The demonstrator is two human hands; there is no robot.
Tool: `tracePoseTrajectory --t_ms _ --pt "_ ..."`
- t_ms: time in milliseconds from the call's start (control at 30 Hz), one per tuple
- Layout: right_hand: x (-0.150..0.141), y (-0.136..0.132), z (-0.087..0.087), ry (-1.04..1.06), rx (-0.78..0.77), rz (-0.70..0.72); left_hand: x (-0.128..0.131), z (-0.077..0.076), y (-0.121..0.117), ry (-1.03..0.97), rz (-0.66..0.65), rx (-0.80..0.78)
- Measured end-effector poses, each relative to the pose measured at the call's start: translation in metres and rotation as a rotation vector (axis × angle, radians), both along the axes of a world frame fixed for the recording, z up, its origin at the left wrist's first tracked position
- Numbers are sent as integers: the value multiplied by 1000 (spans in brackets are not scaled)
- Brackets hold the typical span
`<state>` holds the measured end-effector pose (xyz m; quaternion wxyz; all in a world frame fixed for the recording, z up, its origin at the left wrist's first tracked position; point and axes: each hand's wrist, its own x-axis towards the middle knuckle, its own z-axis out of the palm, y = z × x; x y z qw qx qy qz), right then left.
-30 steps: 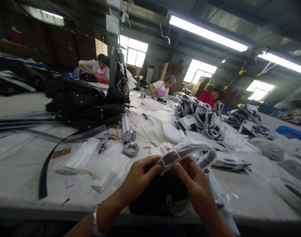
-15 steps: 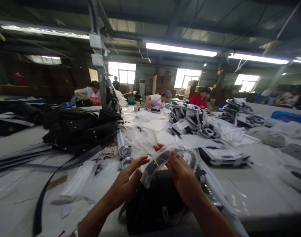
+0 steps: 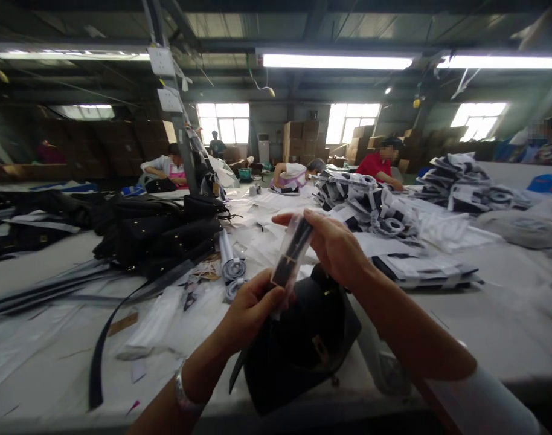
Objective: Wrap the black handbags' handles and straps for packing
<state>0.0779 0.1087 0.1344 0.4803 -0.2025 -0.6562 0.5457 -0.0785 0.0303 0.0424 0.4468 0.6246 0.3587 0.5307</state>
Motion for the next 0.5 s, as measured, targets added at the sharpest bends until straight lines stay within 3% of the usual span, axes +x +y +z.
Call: tracePoseTrajectory --t_ms 100,300,400,500 --pt "-12 17 -4 -44 -3 68 3 0 0 -40 20 -57" --pt "-4 25 -49 -165 -202 98 5 -30 -8 76 41 -81" --pt "19 7 -65 -290 -125 -71 12 -42 -24 93 173 -21" --pt "51 -23 -88 -519 84 -429 16 -58 -41 168 418 108"
